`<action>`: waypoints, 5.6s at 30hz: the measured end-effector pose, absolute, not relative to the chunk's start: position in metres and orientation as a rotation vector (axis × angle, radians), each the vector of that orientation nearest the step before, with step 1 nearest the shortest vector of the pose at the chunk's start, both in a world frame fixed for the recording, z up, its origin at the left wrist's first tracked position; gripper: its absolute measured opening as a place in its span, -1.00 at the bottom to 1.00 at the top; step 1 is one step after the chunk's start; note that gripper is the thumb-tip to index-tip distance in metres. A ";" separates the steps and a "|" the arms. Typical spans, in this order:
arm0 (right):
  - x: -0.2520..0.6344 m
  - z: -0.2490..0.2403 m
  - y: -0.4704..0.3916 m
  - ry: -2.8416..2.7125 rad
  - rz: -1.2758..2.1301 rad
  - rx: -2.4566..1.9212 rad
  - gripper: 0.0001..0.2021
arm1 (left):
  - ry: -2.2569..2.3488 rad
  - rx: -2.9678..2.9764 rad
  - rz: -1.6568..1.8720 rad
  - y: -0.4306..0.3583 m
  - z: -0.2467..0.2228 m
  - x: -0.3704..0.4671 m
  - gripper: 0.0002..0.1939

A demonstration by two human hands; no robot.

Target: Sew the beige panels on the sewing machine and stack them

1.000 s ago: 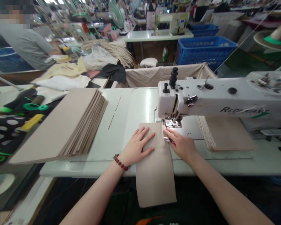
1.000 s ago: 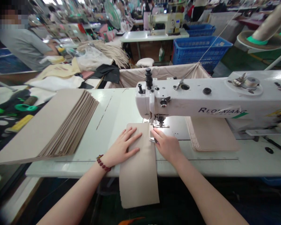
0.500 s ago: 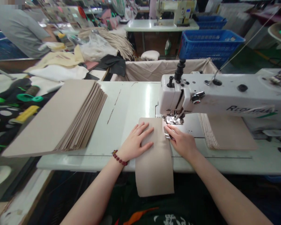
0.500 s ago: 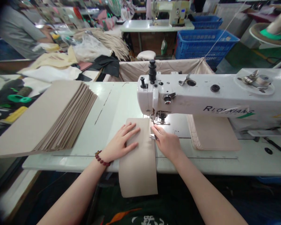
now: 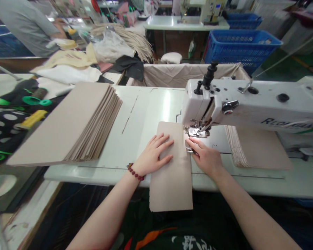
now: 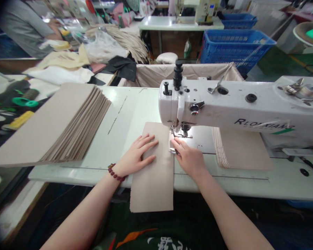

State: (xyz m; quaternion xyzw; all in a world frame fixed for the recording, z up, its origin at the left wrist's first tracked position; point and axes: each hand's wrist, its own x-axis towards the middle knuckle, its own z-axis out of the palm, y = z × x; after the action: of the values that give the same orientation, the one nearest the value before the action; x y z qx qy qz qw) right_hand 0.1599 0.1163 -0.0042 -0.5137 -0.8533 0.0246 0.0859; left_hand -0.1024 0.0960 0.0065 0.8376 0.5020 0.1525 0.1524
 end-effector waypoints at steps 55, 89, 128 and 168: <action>0.162 -0.004 0.116 -2.502 0.193 -1.482 -0.50 | 1.153 2.576 0.249 0.107 0.014 -0.093 -0.47; 0.164 -0.007 0.119 -2.455 0.214 -1.466 -0.50 | 1.311 2.585 0.397 0.158 -0.002 -0.087 -0.25; 0.227 0.006 -0.021 -1.696 0.788 -1.636 -0.72 | 1.718 2.434 0.370 0.005 -0.011 -0.159 -0.44; 0.210 0.005 -0.033 -1.885 0.580 -1.782 -0.79 | 1.878 2.361 0.309 0.043 0.017 -0.113 -0.50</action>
State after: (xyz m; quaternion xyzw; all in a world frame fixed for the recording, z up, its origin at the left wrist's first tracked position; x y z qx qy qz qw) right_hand 0.2098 -0.0329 0.0051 -0.6508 -0.6886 0.2120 0.2394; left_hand -0.1132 0.0435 0.0166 0.7773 0.6185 0.1017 0.0546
